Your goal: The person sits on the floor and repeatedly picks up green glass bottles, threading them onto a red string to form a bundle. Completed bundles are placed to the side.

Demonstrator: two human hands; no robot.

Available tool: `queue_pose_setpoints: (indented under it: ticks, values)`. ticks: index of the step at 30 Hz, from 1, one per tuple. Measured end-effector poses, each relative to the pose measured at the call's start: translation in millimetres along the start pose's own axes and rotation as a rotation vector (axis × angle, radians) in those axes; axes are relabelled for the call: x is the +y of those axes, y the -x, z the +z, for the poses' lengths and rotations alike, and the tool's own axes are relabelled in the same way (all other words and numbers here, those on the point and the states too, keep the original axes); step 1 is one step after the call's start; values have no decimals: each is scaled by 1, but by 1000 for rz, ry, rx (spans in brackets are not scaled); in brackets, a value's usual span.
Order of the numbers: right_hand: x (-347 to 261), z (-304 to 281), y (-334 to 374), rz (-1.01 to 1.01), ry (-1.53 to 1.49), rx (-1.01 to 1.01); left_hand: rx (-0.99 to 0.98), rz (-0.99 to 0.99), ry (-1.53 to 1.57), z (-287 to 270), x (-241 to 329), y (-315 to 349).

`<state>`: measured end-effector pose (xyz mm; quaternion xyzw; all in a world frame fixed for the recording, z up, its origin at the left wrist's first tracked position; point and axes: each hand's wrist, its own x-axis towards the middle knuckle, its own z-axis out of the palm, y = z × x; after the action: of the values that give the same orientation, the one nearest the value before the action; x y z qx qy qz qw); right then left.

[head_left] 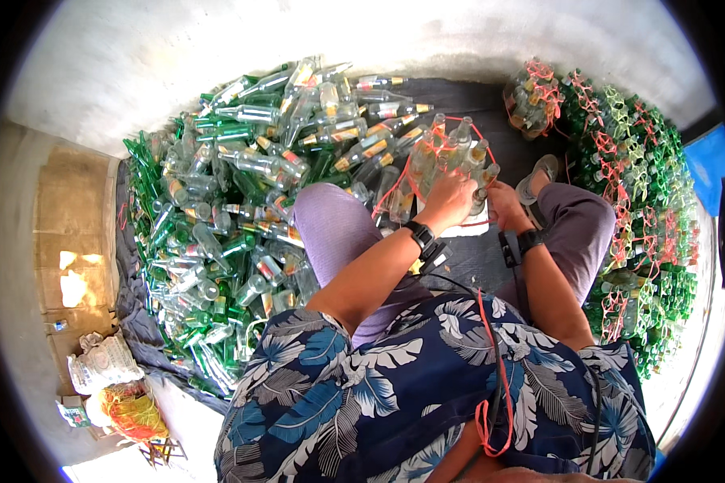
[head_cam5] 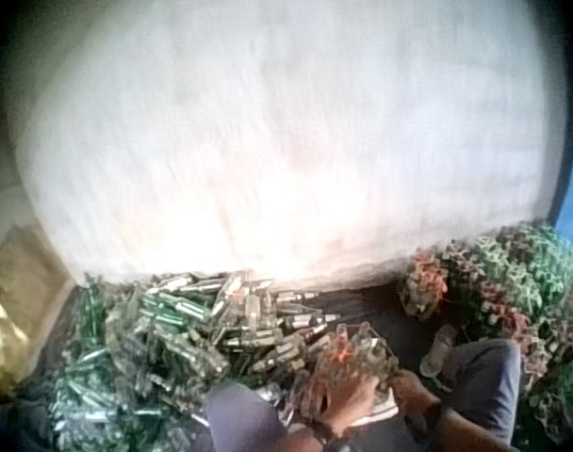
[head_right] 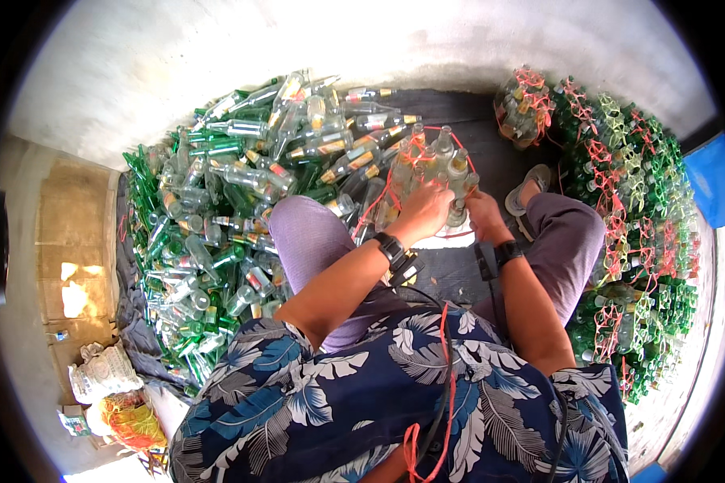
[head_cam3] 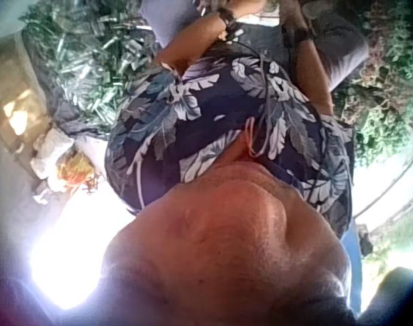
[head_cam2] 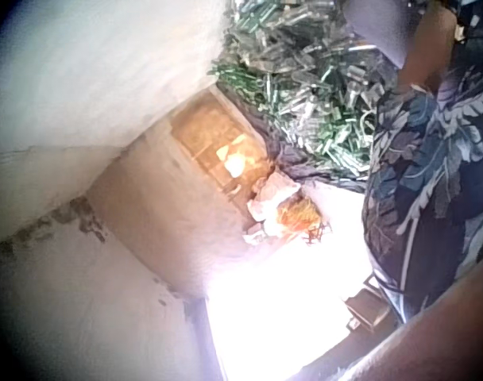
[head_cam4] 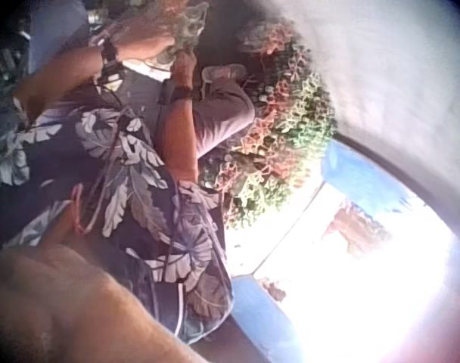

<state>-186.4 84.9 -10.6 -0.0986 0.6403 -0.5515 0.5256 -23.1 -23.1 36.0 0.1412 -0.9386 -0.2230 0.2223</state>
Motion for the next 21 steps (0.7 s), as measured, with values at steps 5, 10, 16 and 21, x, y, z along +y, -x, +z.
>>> queue_pose_setpoints:
  ticks: [5,10,16,21]
  values:
    - [-4,-1,7,11,-74,-24,-43,-31,-80,-9,6,3]
    - [0,-14,-1,-18,63,9,-98,20,-85,-22,9,3]
    - [-3,10,9,-293,211,247,-45,-38,-92,-35,20,9]
    - [-5,4,2,-403,163,107,99,-241,6,-51,18,13]
